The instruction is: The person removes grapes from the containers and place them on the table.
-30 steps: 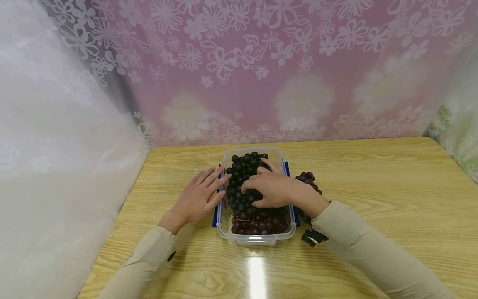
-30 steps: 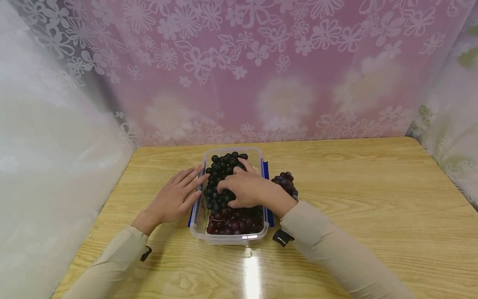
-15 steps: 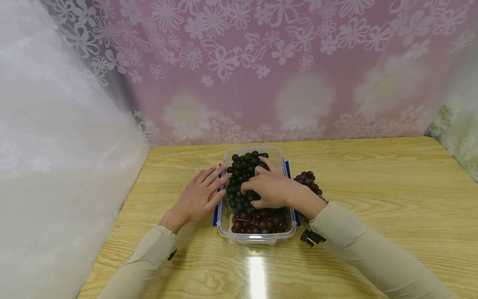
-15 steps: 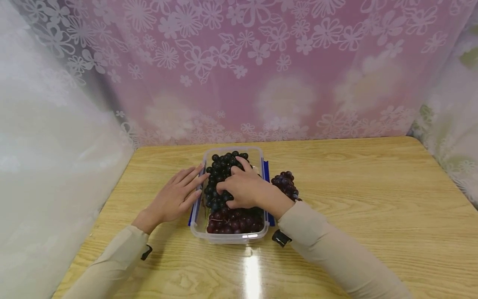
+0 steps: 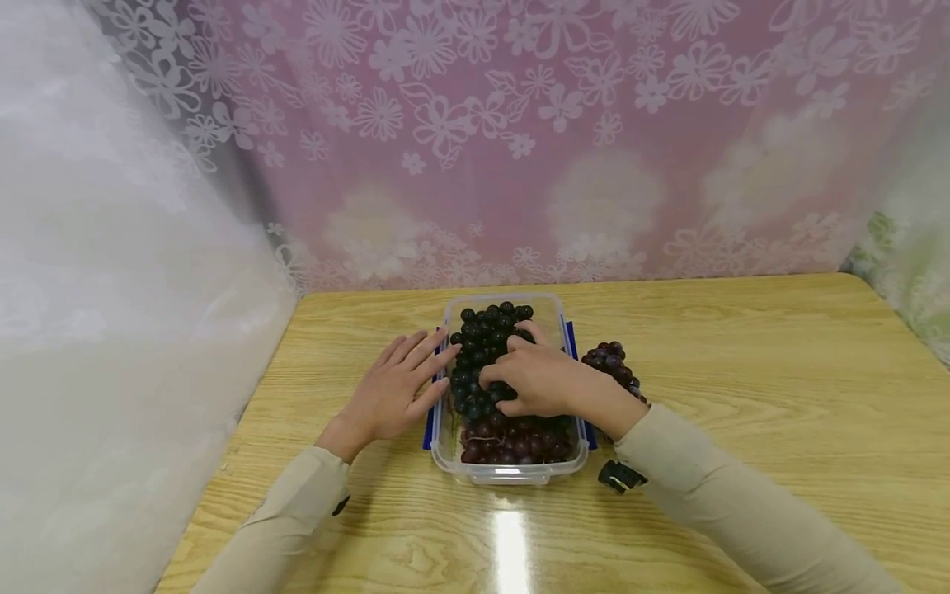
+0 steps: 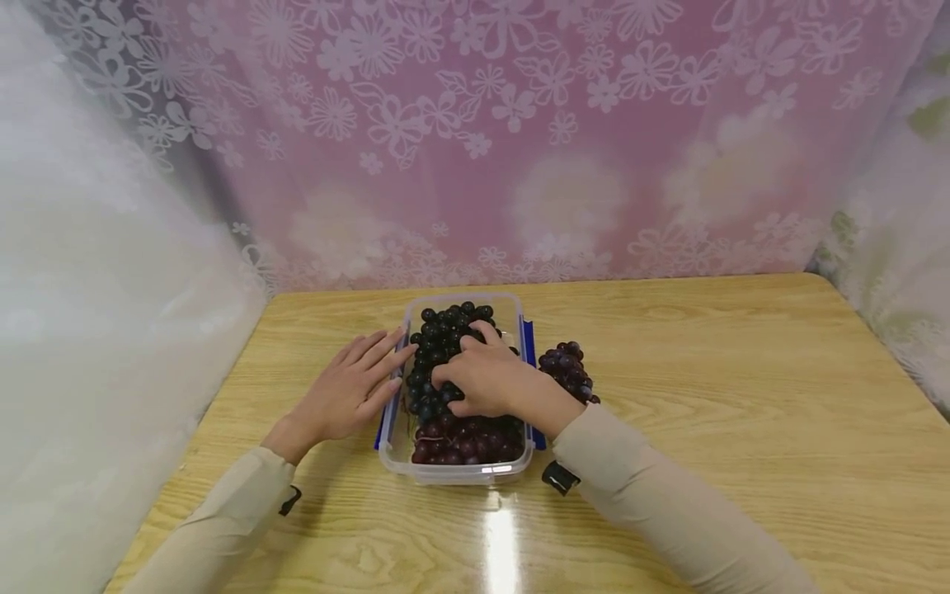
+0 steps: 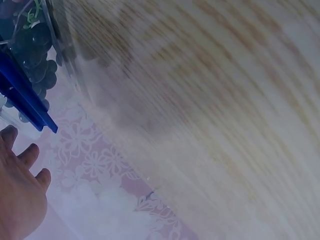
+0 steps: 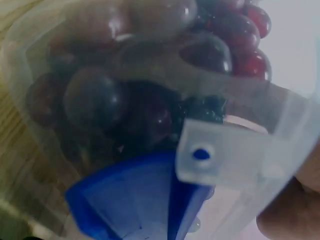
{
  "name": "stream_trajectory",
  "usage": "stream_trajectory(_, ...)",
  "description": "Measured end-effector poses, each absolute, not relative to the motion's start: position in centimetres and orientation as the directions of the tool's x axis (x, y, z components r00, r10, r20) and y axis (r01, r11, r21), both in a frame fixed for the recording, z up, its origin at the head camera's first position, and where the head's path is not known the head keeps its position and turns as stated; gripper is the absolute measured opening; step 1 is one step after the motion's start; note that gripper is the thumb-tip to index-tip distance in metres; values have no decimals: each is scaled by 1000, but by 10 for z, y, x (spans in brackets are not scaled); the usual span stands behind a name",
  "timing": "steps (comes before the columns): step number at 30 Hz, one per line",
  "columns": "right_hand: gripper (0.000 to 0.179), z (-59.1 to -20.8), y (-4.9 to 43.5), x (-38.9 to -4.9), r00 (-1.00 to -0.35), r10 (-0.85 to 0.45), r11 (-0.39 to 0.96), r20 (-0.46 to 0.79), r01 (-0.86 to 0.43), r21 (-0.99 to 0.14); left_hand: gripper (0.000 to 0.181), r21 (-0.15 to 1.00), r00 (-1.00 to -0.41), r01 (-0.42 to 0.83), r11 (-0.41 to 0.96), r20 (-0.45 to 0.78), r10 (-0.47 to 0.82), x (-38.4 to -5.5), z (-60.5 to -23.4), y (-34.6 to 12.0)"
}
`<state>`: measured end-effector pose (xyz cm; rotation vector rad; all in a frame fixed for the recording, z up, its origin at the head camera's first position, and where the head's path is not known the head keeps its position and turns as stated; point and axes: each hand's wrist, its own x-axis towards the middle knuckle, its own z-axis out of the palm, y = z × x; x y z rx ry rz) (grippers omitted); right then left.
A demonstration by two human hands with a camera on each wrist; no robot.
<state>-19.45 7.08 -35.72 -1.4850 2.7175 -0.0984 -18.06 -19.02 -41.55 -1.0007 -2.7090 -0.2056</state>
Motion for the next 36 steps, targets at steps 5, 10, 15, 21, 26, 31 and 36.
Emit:
stream_trajectory(5, 19, -361, 72, -194, -507, -860, 502, 52, -861, -82, 58, 4, -734, 646, 763, 276, 620, -180, -414, -190)
stream_trajectory(10, 17, -365, 74, -195, -480, -870, 475, 112, -877, -71, 58, -26, -728, 645, 764, 282, 624, -180, -413, -189)
stream_trajectory(15, 16, -367, 78, -196, -462, -871, 453, 169, -887, -92, 58, -23, -732, 643, 766, 276, 623, -180, -412, -189)
stream_trajectory(21, 19, -366, 81, -196, -463, -866, 451, 188, -886, -105, 58, -14, -737, 642, 767, 266, 621, -180, -409, -189)
stream_trajectory(26, 20, -365, 85, -195, -467, -856, 448, 222, -884, -133, 57, -14, -739, 641, 767, 258, 622, -180, -410, -189)
stream_trajectory(31, 20, -361, 89, -194, -484, -839, 447, 250, -874, -191, 56, 3, -743, 640, 768, 256, 618, -180, -410, -188)
stream_trajectory(36, 20, -353, 95, -193, -499, -822, 449, 274, -864, -227, 56, 3, -744, 640, 769, 255, 618, -180, -411, -188)
